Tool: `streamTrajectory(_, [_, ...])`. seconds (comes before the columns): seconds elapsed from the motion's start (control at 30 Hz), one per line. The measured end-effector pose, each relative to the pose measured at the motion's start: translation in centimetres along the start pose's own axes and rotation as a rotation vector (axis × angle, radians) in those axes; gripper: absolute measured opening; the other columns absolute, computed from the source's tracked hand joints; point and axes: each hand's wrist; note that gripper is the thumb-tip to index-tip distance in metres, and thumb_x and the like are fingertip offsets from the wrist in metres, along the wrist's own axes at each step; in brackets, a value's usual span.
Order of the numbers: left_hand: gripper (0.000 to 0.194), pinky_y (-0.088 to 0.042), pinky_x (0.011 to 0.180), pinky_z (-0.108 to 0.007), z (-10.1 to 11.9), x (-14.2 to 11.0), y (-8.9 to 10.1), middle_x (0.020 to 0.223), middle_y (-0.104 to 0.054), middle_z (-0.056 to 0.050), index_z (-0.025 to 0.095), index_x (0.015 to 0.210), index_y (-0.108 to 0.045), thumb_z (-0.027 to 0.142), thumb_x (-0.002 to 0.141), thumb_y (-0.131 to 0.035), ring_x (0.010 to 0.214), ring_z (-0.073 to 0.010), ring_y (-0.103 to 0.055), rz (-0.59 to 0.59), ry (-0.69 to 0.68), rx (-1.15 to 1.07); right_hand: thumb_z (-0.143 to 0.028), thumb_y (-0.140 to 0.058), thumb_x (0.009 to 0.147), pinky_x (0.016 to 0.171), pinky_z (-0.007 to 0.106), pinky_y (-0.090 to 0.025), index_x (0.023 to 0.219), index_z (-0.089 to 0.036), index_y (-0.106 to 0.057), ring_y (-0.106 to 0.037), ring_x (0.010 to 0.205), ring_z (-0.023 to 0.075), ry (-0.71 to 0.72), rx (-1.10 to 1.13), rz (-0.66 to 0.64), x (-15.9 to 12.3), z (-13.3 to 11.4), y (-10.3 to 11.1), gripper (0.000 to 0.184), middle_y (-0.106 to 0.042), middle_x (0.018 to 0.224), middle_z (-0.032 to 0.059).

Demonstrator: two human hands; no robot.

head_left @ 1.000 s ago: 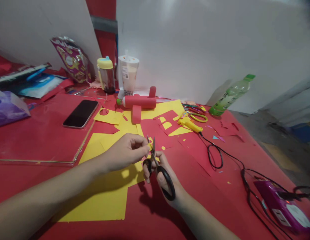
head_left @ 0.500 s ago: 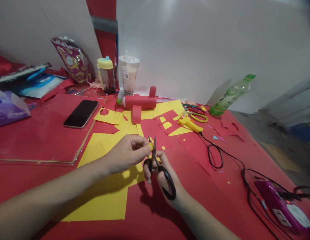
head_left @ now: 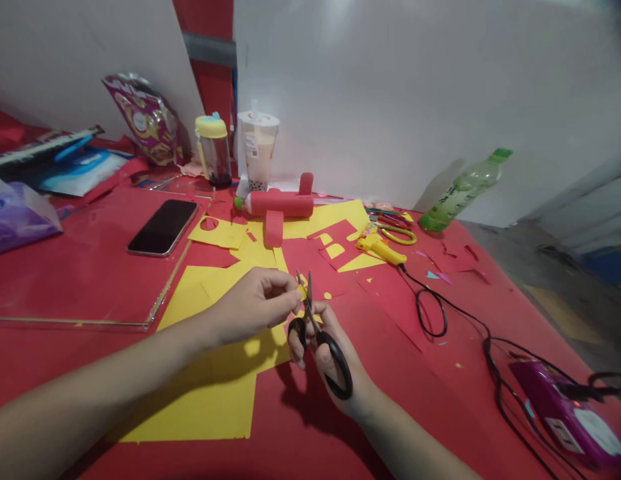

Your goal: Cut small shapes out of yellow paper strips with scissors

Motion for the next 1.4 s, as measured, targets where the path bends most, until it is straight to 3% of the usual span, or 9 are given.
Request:
streamTrajectory(0.67, [0.023, -0.025, 0.039, -0.017, -0.1, 0.0, 0.6, 0.040, -0.036, 0.007, 0.015, 0.051, -0.042, 0.024, 0.072, -0.047, 0.037, -0.0033, -0.032, -0.063, -0.011, 0.034, -0.059, -0.056, 0.064, 0.046, 0.022, -0.025, 0.082, -0.025, -0.030, -0.029, 0.047, 0.0087, -0.052, 0.039, 0.036, -0.1, -0.2, -0.3, 0.046, -0.035, 0.055, -0.0076])
streamTrajectory(1.4, [0.026, -0.026, 0.039, -0.016, 0.4, -0.2, 1.4, 0.042, -0.037, 0.007, 0.014, 0.051, -0.041, 0.022, 0.075, -0.045, 0.038, -0.0028, -0.032, -0.147, 0.009, 0.056, -0.053, -0.059, 0.065, 0.042, 0.020, -0.023, 0.082, -0.025, -0.032, -0.027, 0.042, 0.0061, -0.054, 0.086, -0.020, -0.1, -0.4, -0.1, 0.043, -0.035, 0.052, -0.0094])
Point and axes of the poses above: each hand's wrist, its own x-axis towards the middle knuckle, its own y-axis out of the back of the hand, z = x × y
